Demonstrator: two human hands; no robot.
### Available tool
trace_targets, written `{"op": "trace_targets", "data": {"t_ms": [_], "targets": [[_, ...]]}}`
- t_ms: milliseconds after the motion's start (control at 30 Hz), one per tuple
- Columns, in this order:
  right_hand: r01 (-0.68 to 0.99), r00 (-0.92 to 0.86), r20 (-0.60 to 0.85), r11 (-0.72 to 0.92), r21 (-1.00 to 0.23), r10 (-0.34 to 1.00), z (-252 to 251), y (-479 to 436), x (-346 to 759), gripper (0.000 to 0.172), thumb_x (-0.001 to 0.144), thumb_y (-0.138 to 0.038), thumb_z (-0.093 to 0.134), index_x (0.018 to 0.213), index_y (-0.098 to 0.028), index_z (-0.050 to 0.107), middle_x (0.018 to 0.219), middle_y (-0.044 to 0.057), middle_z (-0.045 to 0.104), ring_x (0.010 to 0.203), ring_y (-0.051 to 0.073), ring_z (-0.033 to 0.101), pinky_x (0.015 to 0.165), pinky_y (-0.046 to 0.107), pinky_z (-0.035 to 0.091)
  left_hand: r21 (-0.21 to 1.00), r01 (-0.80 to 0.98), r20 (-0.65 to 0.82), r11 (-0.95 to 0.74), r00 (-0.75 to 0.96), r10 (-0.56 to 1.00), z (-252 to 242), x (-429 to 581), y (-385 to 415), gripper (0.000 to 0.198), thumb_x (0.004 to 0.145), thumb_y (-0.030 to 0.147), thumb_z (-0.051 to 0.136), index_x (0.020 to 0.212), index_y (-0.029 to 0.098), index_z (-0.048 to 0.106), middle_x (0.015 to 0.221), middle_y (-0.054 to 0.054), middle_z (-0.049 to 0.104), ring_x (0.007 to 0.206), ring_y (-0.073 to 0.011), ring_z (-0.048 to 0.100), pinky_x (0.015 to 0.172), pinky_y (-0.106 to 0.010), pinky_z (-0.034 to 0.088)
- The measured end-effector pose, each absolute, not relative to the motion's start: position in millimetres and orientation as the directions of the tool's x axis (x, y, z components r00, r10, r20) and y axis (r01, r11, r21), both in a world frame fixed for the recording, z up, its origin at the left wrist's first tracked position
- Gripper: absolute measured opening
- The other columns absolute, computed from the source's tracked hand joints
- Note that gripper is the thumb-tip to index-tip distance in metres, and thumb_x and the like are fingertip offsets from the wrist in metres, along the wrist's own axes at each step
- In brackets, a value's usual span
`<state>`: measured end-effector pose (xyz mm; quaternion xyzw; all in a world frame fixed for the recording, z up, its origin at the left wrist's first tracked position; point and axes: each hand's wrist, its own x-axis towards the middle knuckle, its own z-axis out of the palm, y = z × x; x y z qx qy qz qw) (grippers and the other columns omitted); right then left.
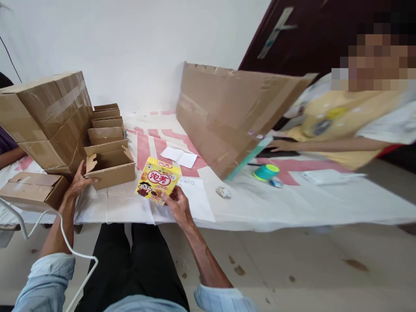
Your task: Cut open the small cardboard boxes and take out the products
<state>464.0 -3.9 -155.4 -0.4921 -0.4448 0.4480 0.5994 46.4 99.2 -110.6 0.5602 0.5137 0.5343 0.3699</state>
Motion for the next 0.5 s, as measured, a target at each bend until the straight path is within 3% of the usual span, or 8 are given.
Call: {"op": "trace_targets", "data": {"t_ms": [200,333,500], "targets": [[0.04,0.295,0.174,0.169,-0.985,0.939,-148,35,499,0.068,0.07,-0.069,0.09,0.113,-0.022,0.066,0.112,0.012,0.079,0.092,0.027,0.073,0.066,0.036,0.062,0.963,0.109,0.237,-0.246,0.095,0.967,-104,58,94,0.131,0.05,0.039,0.103,0.165,0.02,0.044,0.163,-0.02,0.055,0.156,-0.047,0.045,0.127,-0.058,0.043],[0.141,0.333,0.257,0.222,-0.965,0.907,-140,74,515,0.069,0.069,-0.069,0.09,0.111,-0.022,0.065,0.112,0.011,0.078,0.087,0.024,0.07,0.068,0.038,0.062,0.985,0.033,0.16,-0.166,0.155,0.975,-105,69,49,0.118,0.041,0.033,0.107,0.151,0.02,0.063,0.15,-0.019,0.066,0.152,-0.0501,0.048,0.118,-0.054,0.053],[0.2,0.107,0.267,0.242,-0.949,0.958,-133,133,484,0.067,0.066,-0.065,0.093,0.11,-0.022,0.066,0.113,0.011,0.078,0.079,0.021,0.065,0.067,0.036,0.058,0.987,-0.163,0.02,0.004,0.143,0.99,-104,84,-9,0.103,0.043,0.025,0.108,0.14,0.023,0.074,0.14,-0.019,0.072,0.148,-0.0491,0.054,0.113,-0.051,0.058]]}}
